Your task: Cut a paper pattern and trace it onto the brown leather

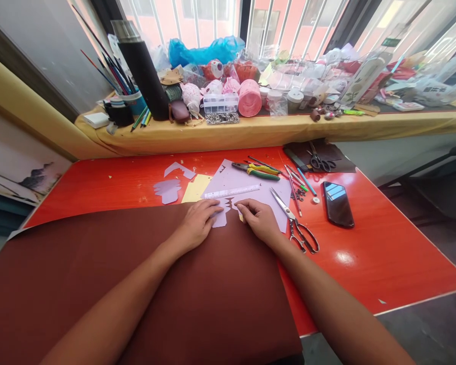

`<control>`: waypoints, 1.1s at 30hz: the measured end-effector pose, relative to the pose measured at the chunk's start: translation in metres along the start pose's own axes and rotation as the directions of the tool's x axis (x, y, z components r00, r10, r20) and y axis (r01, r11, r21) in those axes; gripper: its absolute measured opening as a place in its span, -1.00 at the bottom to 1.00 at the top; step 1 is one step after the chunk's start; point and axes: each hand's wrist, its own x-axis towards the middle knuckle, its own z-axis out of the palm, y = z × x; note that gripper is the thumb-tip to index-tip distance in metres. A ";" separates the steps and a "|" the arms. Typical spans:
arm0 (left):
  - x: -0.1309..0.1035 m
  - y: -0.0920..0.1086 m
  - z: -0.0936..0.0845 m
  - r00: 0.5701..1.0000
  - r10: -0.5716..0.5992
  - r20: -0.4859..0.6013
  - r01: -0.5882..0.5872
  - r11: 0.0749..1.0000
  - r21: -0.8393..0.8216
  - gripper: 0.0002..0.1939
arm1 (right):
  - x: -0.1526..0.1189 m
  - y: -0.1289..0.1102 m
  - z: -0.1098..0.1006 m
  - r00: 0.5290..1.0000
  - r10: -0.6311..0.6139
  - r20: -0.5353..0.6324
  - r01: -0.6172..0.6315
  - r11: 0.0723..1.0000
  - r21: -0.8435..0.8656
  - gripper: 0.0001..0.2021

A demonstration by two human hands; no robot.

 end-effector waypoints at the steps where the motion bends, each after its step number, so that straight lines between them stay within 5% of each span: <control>1: 0.000 0.000 -0.001 1.000 0.003 0.015 -0.003 1.000 -0.007 -0.61 | 0.000 0.000 0.000 1.000 0.005 -0.003 -0.005 1.000 0.010 -0.68; 14: 0.004 0.004 -0.012 0.991 -0.008 0.132 0.003 0.999 0.037 -0.62 | 0.005 0.008 -0.008 0.981 0.126 -0.149 -0.083 0.961 0.265 -0.64; 33: 0.013 0.009 -0.024 0.974 -0.027 0.225 -0.001 0.993 0.122 -0.61 | 0.004 0.006 -0.019 0.968 0.107 -0.226 -0.054 0.972 0.227 -0.68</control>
